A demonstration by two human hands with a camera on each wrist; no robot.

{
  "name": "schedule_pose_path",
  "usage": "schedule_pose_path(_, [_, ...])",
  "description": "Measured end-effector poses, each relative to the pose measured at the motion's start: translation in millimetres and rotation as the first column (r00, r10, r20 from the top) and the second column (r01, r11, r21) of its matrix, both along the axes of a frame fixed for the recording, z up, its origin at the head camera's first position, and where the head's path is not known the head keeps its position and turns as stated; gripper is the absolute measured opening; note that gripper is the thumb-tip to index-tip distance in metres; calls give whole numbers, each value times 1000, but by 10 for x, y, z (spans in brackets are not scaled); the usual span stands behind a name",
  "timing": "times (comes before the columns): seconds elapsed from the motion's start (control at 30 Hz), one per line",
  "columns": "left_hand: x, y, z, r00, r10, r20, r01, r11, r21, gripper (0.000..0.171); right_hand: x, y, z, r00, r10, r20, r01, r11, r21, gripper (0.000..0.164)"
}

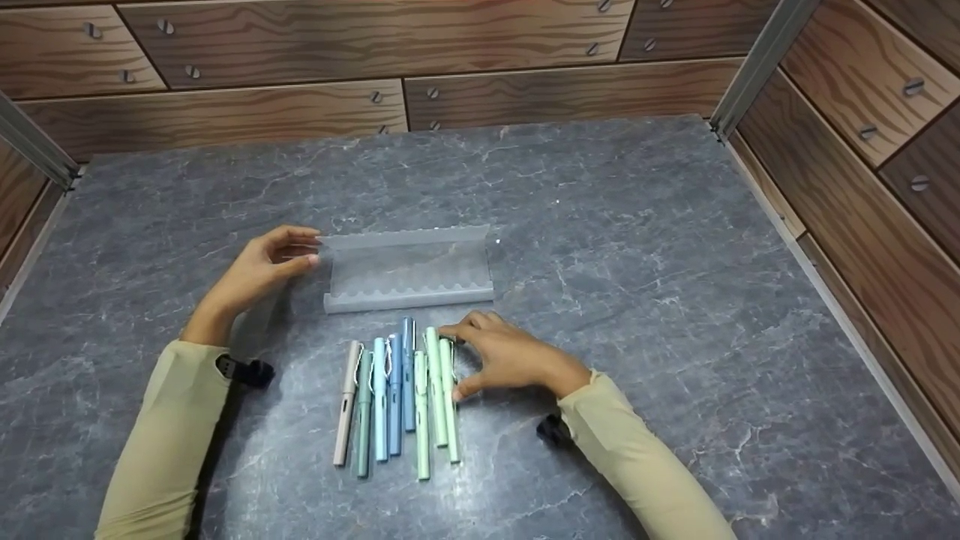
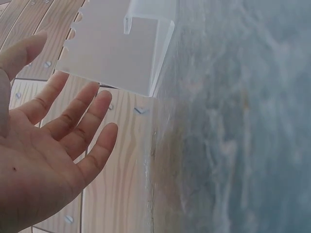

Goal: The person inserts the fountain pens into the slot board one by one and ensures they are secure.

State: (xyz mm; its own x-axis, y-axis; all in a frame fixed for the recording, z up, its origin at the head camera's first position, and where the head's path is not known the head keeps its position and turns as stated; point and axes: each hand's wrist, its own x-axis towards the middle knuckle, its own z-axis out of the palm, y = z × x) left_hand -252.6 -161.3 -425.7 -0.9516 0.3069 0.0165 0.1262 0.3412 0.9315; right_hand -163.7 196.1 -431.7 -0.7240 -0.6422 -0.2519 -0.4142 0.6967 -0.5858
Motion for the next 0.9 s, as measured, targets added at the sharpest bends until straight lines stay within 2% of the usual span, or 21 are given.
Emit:
schedule_pose_path(0.17, [-8,16,-1,1000,12,16,-12,1000,-11,49,-33,-18,-5,1000,7,23,-8,1000,21,91])
schedule_pose_path(0.9, [-10,18,-14,999,23,38,-22,1000,-17,48,-78,-47,-60,1000,26,-14,-25,999,24,72])
